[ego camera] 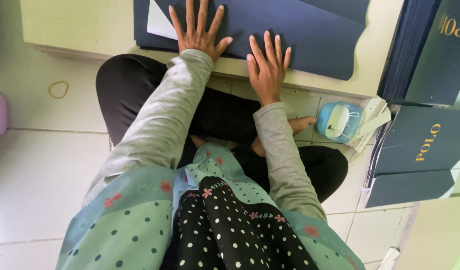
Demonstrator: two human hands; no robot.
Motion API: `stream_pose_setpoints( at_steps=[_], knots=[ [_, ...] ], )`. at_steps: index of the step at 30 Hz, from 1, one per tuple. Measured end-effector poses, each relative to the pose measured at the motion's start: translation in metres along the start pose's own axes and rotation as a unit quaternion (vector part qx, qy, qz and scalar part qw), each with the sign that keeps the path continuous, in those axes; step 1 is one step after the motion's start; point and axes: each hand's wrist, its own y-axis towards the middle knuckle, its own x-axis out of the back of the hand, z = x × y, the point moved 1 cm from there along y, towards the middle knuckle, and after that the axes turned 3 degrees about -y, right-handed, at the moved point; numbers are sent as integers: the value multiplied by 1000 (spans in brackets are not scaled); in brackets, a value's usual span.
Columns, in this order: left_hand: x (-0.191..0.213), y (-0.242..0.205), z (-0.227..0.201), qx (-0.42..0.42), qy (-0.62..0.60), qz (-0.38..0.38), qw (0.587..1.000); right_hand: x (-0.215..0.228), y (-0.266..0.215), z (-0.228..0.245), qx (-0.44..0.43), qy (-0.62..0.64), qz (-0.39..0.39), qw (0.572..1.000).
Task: The person sits on the floor and folds a dark blue paper sheet with gold lettering into a box shape, smoothing the creases by hand. They then use a small brush to apply adhesive along the edges of the folded paper to secure the structure.
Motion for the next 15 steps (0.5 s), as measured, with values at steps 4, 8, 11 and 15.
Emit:
stream_pose_setpoints(
  at_steps=[4,8,11,15],
  knots=[
    [9,0,-4,25,0,62,998,-2,-2,1,-14,-10,16,1000],
    [4,-3,-5,39,7,51,998,-5,-6,1,-15,-20,4,1000],
    [10,-2,-4,37,11,56,998,-2,-3,6,-21,-17,11,1000],
    [10,-3,-5,27,13,64,998,-17,-2,9,-49,-71,45,995]
  ],
)
